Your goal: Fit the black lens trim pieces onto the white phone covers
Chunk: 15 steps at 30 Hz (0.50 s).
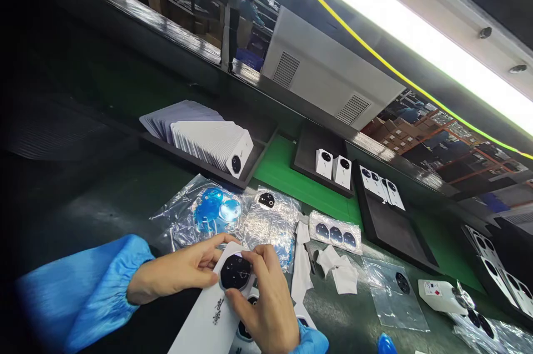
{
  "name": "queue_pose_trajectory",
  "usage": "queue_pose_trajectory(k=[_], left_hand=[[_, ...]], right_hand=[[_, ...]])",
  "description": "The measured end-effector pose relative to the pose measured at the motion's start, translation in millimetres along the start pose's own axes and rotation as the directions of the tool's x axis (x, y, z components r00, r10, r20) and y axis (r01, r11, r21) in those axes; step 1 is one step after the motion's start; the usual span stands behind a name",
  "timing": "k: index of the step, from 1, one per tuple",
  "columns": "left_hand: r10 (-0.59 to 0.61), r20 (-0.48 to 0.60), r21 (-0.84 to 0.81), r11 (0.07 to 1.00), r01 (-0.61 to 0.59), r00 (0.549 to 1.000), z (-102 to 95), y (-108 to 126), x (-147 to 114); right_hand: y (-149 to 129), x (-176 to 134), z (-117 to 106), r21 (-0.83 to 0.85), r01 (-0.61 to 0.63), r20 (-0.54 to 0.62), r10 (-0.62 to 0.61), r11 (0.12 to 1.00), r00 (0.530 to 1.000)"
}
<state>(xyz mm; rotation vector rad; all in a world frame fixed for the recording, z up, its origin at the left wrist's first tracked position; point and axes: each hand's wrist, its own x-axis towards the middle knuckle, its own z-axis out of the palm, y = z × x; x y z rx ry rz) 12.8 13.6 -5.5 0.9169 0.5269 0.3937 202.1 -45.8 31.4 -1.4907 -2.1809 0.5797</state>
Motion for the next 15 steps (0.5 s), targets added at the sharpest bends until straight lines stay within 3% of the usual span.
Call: queue_pose_trajectory(k=[15], left_hand=[[-0.006,-0.023,-0.025,1.0,0.005,1.0,2.2,3.1,-1.3]], right_hand=[[-2.2,0.7,-0.5,0.002,-0.031,0.003,0.031,1.0,1.0]])
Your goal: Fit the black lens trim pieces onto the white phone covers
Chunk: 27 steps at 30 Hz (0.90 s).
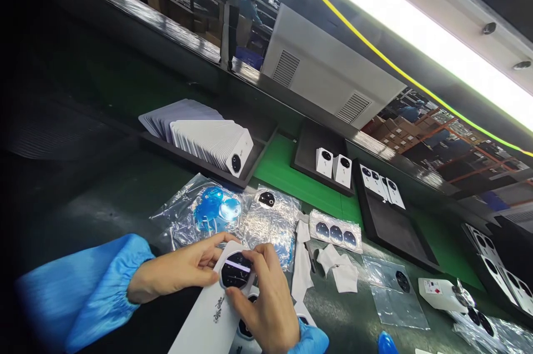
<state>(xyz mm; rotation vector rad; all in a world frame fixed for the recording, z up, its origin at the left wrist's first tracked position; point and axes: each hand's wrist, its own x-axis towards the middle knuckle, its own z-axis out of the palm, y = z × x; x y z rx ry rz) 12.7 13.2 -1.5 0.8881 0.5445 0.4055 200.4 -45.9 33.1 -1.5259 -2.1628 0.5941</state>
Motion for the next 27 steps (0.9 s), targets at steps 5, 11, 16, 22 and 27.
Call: queue_pose_trajectory(k=[5,11,16,22,27], left_hand=[[0.013,0.005,0.013,1.0,-0.013,1.0,0.2,0.0,0.3],[-0.028,0.011,0.114,0.993,0.027,1.0,4.1,0.0,-5.2],[0.065,-0.161,0.169,0.985,-0.038,0.985,6.9,-16.3,-3.9],[0.072,-0.194,0.249,0.968,-0.022,0.978,9.1,-23.6,-3.6],[0.068,-0.226,0.32,0.947,0.008,0.972,9.1,-23.9,-3.1]], right_hand=[[-2.0,1.3,-0.2,-0.067,-0.007,0.014,0.008,0.998,1.0],[-0.9,1.4,6.7,-0.196,0.054,-0.047,-0.064,0.979,0.997],[-3.2,1.1,14.1,-0.283,0.068,-0.082,-0.095,0.957,0.992],[-1.3,3.9,15.9,-0.294,0.055,-0.073,-0.08,0.954,0.994],[1.6,4.0,14.9,-0.248,0.024,-0.026,-0.031,0.968,0.999]])
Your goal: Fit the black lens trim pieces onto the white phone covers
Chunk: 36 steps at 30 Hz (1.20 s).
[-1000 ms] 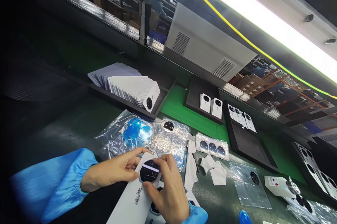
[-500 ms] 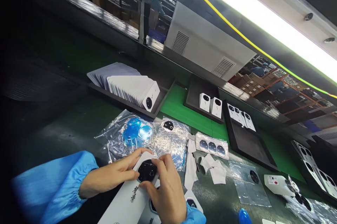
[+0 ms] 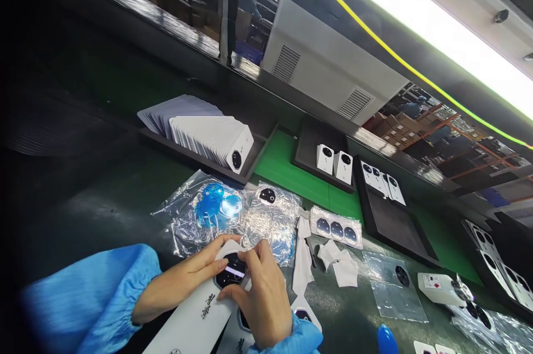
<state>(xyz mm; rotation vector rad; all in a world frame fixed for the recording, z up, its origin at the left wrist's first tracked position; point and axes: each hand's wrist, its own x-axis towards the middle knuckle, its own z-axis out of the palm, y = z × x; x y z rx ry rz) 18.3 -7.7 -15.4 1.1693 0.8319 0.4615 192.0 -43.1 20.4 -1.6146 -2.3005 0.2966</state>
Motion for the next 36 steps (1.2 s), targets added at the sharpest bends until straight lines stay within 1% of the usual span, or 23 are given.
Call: queue_pose_trajectory(k=[3,6,9,12,14,16,18,19,21,23,24,25,26,27,29,32,34,36], left_hand=[[0.032,-0.032,0.011,0.999,-0.032,0.999,0.1,-5.1,3.1],[0.047,-0.007,0.0,0.999,-0.047,0.999,-1.0,-5.5,3.8],[0.033,0.022,-0.015,0.999,-0.033,0.999,-2.2,-2.0,2.4],[0.027,-0.009,-0.025,0.999,-0.027,1.0,-1.9,-0.7,2.0],[0.033,-0.005,-0.066,0.997,-0.033,0.999,-1.0,-1.2,2.6],[0.048,0.008,-0.124,0.991,-0.046,0.999,-0.2,-1.0,3.4],[0.055,0.025,-0.168,0.985,-0.05,0.998,0.1,0.9,3.5],[0.056,0.027,-0.182,0.982,-0.05,0.998,0.0,2.3,3.3],[0.049,0.032,-0.189,0.981,-0.042,0.998,-0.3,5.4,2.7],[0.038,0.019,-0.172,0.984,-0.034,0.999,-0.5,7.4,2.0],[0.033,0.017,-0.168,0.985,-0.029,0.999,-0.4,7.7,1.7],[0.029,0.02,-0.168,0.985,-0.026,0.999,-0.2,7.6,1.3],[0.025,0.026,-0.169,0.985,-0.021,0.999,0.2,7.2,1.0],[0.02,0.034,-0.161,0.987,-0.014,0.999,0.7,6.5,0.5],[0.001,0.037,-0.119,0.993,0.003,0.999,2.1,5.2,-0.5],[-0.027,0.017,-0.066,0.997,0.028,0.999,3.9,5.2,-2.2],[-0.032,0.018,-0.08,0.996,0.033,0.999,4.3,7.6,-3.0],[-0.044,0.045,-0.106,0.993,0.048,0.998,4.0,10.7,-3.7]], right_hand=[[1.7,1.0,0.9,0.044,-0.024,0.032,0.022,0.999,0.999],[3.9,2.8,1.1,0.088,-0.037,0.059,0.032,0.995,0.998],[7.1,4.4,-0.3,0.139,-0.019,0.047,0.012,0.99,0.999],[11.0,4.1,-2.8,0.21,-0.014,0.021,0.01,0.978,1.0],[13.2,2.1,-4.3,0.267,-0.064,0.002,0.066,0.962,0.998],[14.3,-1.3,-5.3,0.335,-0.158,-0.017,0.174,0.929,0.985],[13.6,-5.4,-5.5,0.415,-0.286,0.003,0.313,0.864,0.95],[12.5,-7.4,-5.3,0.461,-0.359,0.04,0.385,0.812,0.922],[9.1,-10.2,-4.3,0.567,-0.485,0.173,0.479,0.666,0.861],[4.6,-11.1,-3.0,0.671,-0.556,0.32,0.486,0.49,0.813],[2.2,-10.8,-2.6,0.712,-0.57,0.369,0.472,0.41,0.801],[-0.1,-10.2,-2.3,0.743,-0.573,0.399,0.458,0.347,0.794],[-2.3,-9.3,-2.3,0.764,-0.571,0.41,0.457,0.301,0.79],[-4.4,-8.4,-2.6,0.779,-0.565,0.409,0.463,0.272,0.786],[-8.4,-6.8,-3.8,0.798,-0.551,0.396,0.477,0.244,0.785],[-13.9,-6.1,-6.0,0.811,-0.537,0.381,0.487,0.233,0.786],[-17.0,-6.5,-6.9,0.815,-0.531,0.374,0.488,0.233,0.789],[-19.0,-6.9,-6.9,0.82,-0.522,0.367,0.486,0.233,0.793]])
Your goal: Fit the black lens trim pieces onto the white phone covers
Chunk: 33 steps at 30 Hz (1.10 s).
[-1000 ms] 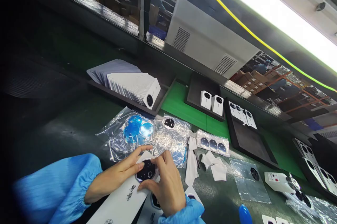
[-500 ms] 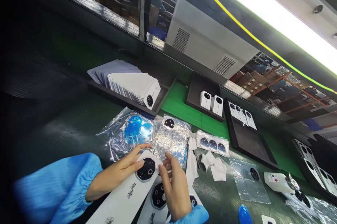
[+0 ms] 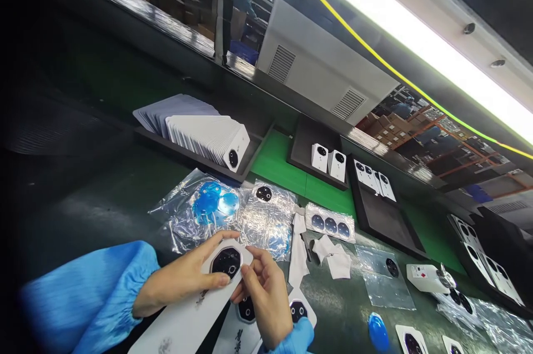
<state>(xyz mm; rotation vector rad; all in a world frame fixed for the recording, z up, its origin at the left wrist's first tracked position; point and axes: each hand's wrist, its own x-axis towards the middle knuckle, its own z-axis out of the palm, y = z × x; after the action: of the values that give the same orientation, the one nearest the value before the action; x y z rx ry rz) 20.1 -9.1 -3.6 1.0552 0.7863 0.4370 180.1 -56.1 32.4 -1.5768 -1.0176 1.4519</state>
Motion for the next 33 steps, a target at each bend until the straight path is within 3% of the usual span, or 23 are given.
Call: queue_pose_trajectory(k=[11,16,20,24,28,33], left_hand=[[0.016,0.066,-0.069,0.998,-0.011,0.998,-3.3,-9.2,3.3],[0.05,0.071,0.041,0.998,-0.053,0.996,-3.9,-3.0,-1.3],[0.112,0.08,0.155,0.98,-0.123,0.99,-4.7,0.3,-4.8],[0.093,0.1,0.219,0.969,-0.113,0.991,-6.9,-2.0,-1.9],[0.161,0.024,0.244,0.956,-0.162,0.987,-9.6,-3.1,7.4],[0.142,-0.015,0.323,0.937,-0.13,0.99,-10.4,4.8,9.5]], right_hand=[[2.6,-1.2,0.2,0.0,0.024,0.011,-0.024,1.0,1.0],[11.5,5.7,0.2,0.076,-0.017,-0.018,0.018,0.997,1.0],[17.9,8.1,0.8,0.058,-0.012,-0.035,0.014,0.998,0.999],[20.2,5.5,1.7,0.038,0.007,-0.078,-0.004,0.999,0.997],[19.6,4.3,2.2,-0.012,0.013,-0.088,-0.014,1.0,0.996],[18.0,5.7,5.4,-0.081,0.055,-0.073,-0.061,0.995,0.995]])
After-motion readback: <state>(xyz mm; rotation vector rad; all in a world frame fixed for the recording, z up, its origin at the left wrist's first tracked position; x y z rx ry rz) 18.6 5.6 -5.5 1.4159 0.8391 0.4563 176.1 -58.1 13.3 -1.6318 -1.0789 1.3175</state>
